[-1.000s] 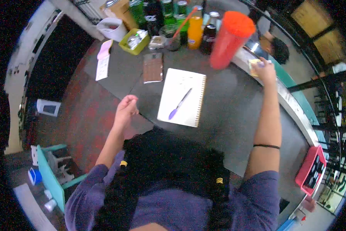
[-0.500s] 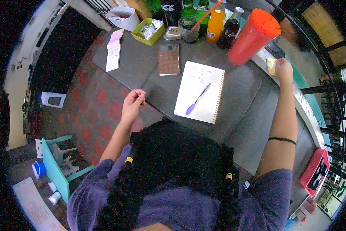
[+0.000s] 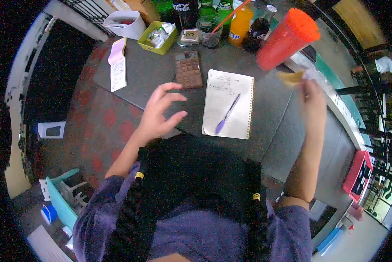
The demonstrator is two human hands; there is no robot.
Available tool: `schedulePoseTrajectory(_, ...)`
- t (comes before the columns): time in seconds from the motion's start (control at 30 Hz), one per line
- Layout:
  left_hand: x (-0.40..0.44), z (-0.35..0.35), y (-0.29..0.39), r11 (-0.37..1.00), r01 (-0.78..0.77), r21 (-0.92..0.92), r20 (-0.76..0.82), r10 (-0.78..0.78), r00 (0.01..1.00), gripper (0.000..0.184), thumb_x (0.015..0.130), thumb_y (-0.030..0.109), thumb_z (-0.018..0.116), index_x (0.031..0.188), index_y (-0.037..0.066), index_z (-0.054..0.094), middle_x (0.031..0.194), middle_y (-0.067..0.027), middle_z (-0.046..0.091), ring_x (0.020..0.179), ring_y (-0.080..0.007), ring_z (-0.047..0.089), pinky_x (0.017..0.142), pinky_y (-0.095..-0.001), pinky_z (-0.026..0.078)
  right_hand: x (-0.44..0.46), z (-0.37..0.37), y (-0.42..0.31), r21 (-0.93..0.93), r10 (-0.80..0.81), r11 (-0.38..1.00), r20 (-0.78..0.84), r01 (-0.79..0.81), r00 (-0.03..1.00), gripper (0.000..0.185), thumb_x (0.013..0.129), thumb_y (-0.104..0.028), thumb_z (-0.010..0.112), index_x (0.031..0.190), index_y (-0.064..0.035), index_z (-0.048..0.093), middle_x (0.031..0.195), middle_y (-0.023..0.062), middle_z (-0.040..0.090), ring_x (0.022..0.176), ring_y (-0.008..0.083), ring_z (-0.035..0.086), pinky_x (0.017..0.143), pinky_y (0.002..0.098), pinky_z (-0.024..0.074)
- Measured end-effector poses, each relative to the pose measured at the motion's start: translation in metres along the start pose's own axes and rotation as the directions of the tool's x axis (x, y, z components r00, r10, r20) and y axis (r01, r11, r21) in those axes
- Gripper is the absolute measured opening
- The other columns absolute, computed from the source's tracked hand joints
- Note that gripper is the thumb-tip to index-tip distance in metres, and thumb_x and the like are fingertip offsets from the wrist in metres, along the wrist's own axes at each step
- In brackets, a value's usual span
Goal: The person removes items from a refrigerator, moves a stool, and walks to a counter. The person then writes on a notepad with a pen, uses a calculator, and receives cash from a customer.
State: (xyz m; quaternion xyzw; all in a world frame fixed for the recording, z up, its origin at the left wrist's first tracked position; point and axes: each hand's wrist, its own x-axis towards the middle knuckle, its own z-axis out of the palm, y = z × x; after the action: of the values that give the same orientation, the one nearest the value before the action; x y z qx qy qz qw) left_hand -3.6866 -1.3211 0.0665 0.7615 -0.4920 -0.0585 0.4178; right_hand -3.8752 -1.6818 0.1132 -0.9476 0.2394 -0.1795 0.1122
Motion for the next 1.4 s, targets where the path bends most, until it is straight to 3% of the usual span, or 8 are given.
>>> schedulePoseTrajectory(0.27,0.048,0.041,0.008,0.916,-0.352,-0.191,0.282,0.395,0.874,0.055,0.066,0.033,0.082,0.114,0.014,0.062,0.152,-0.0128,0.034,0.14,-0.0381,0.03,0.111,-0.0532,0.026,-0.038,0.006,-0.145,0.41,-0.306,0.899,0.34,0.152,0.889,0.009,0.081,-0.006,0.063,0.089,-0.0021,0.061,0.092,0.0164,0.061,0.088,0.0385,0.06,0.077,0.0437,0.0489)
schedulePoseTrajectory(0.5,0.015,0.006,-0.019,0.892,-0.373,-0.256,0.223,0.43,0.875,0.031,0.066,0.031,0.083,0.089,0.014,0.071,0.148,-0.0156,0.039,0.14,-0.0412,0.03,0.111,-0.063,0.018,-0.024,0.049,-0.17,0.795,-0.533,0.604,0.343,0.063,0.774,0.008,0.087,-0.01,0.065,0.089,-0.004,0.061,0.089,0.0091,0.062,0.082,0.0217,0.06,0.079,0.0338,0.0471)
schedulePoseTrajectory(0.67,-0.004,-0.03,-0.028,0.92,-0.274,-0.28,0.238,0.343,0.908,0.032,0.066,0.029,0.083,0.094,0.017,0.072,0.146,-0.0188,0.038,0.138,-0.0415,0.032,0.111,-0.0638,0.018,-0.014,0.083,-0.202,0.786,-0.484,0.534,0.586,-0.311,0.65,0.011,0.091,-0.015,0.061,0.093,-0.004,0.061,0.087,0.0039,0.062,0.08,0.0149,0.058,0.074,0.0299,0.0473)
schedulePoseTrajectory(0.83,-0.014,-0.044,-0.052,0.945,-0.135,-0.299,0.178,0.194,0.965,0.014,0.077,0.015,0.074,0.086,0.007,0.067,0.14,-0.0177,0.045,0.113,-0.0342,0.058,0.092,-0.0392,0.048,-0.004,0.119,-0.231,0.844,-0.509,0.471,0.498,-0.257,0.702,0.009,0.09,-0.012,0.063,0.092,-0.0039,0.061,0.084,0.0032,0.06,0.079,0.0119,0.055,0.072,0.0274,0.046)
schedulePoseTrajectory(1.0,-0.021,-0.06,-0.066,0.962,0.016,-0.272,0.138,0.022,0.99,0.016,0.078,0.012,0.073,0.091,0.005,0.068,0.121,-0.0161,0.06,0.105,-0.0316,0.063,0.088,-0.0379,0.051,-0.002,0.146,-0.248,0.867,-0.427,0.321,0.491,-0.381,0.759,0.009,0.09,-0.01,0.063,0.095,-0.0033,0.065,0.085,0.0023,0.06,0.079,0.0097,0.055,0.071,0.026,0.0449)
schedulePoseTrajectory(1.07,-0.024,-0.071,-0.075,0.966,0.128,-0.225,0.13,-0.101,0.986,0.016,0.079,0.011,0.072,0.092,0.003,0.068,0.109,-0.0161,0.065,0.097,-0.0308,0.065,0.083,-0.0377,0.051,0.004,0.168,-0.243,0.849,-0.367,0.506,0.374,-0.154,0.852,0.012,0.089,-0.01,0.062,0.098,-0.0043,0.068,0.086,0.005,0.062,0.079,0.0143,0.058,0.071,0.028,0.0458)
schedulePoseTrajectory(1.2,-0.037,-0.092,-0.103,0.947,0.271,-0.174,0.043,-0.268,0.962,0.015,0.08,0.012,0.072,0.09,0.002,0.068,0.087,-0.0131,0.067,0.079,-0.029,0.066,0.071,-0.0365,0.05,0.027,0.203,-0.229,0.311,-0.206,0.928,-0.027,0.204,0.978,0.02,0.084,-0.012,0.065,0.103,-0.011,0.072,0.091,0.0101,0.059,0.088,0.0301,0.055,0.076,0.0399,0.0467)
schedulePoseTrajectory(1.4,-0.058,-0.091,-0.118,0.924,0.333,-0.191,-0.022,-0.343,0.939,0.015,0.079,0.013,0.073,0.089,0.002,0.07,0.083,-0.0115,0.067,0.076,-0.0255,0.065,0.069,-0.0342,0.049,0.043,0.223,-0.229,0.192,-0.235,0.954,0.003,0.23,0.972,0.021,0.082,-0.01,0.065,0.1,-0.0142,0.073,0.096,0.0133,0.057,0.09,0.0324,0.054,0.079,0.0429,0.0461)
